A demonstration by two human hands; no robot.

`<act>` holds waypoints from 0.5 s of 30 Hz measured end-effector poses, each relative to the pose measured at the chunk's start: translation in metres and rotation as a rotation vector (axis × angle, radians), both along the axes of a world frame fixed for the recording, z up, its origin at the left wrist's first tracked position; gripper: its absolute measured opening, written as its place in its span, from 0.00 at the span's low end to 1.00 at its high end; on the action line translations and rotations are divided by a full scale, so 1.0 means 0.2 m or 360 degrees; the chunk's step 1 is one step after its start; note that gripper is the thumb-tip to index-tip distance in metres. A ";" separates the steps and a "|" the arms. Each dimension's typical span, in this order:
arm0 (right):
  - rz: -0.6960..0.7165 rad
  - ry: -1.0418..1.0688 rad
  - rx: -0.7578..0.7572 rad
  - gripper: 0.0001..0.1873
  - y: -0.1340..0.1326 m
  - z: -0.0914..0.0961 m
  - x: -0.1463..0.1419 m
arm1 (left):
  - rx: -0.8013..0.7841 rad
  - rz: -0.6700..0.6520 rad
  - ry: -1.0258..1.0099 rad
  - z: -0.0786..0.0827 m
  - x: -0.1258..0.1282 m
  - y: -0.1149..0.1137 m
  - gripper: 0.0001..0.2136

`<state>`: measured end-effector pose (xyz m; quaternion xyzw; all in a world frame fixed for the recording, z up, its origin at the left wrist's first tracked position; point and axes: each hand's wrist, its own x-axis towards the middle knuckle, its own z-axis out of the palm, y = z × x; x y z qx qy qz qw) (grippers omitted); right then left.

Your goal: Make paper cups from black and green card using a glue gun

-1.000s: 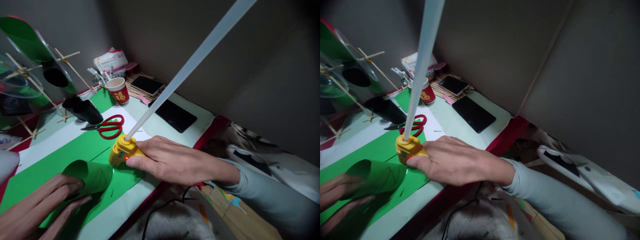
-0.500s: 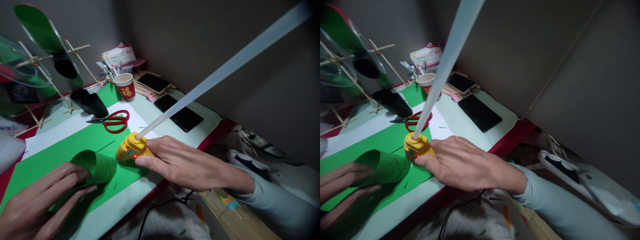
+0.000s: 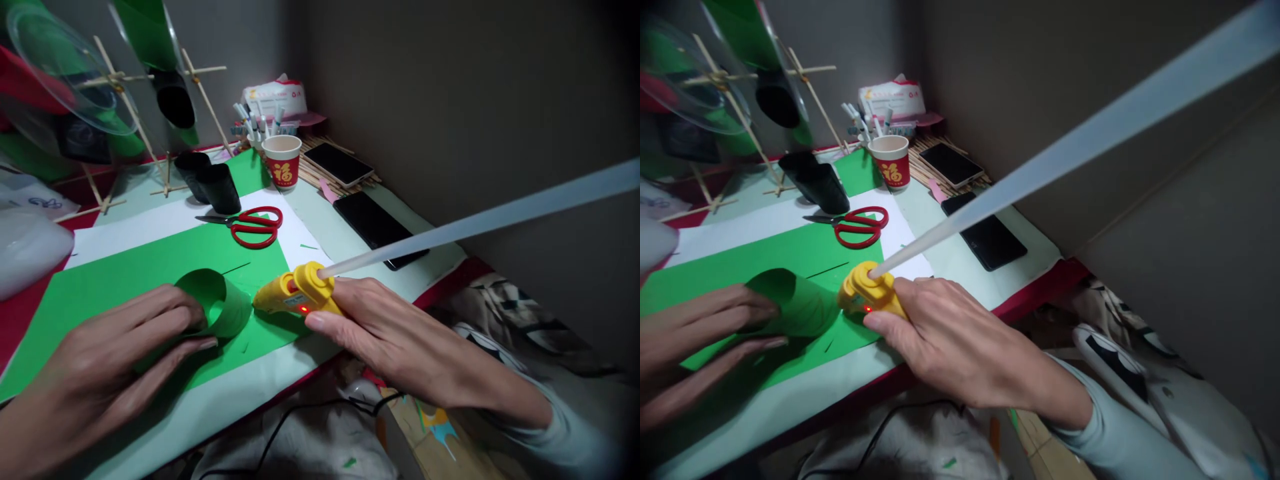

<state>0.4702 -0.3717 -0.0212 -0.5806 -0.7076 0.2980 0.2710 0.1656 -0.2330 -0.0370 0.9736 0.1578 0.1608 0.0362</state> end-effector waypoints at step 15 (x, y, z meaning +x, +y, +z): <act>-0.0029 -0.0126 0.0234 0.20 -0.06 0.00 -0.05 | 0.0052 -0.0098 -0.0097 0.04 0.11 -0.02 0.10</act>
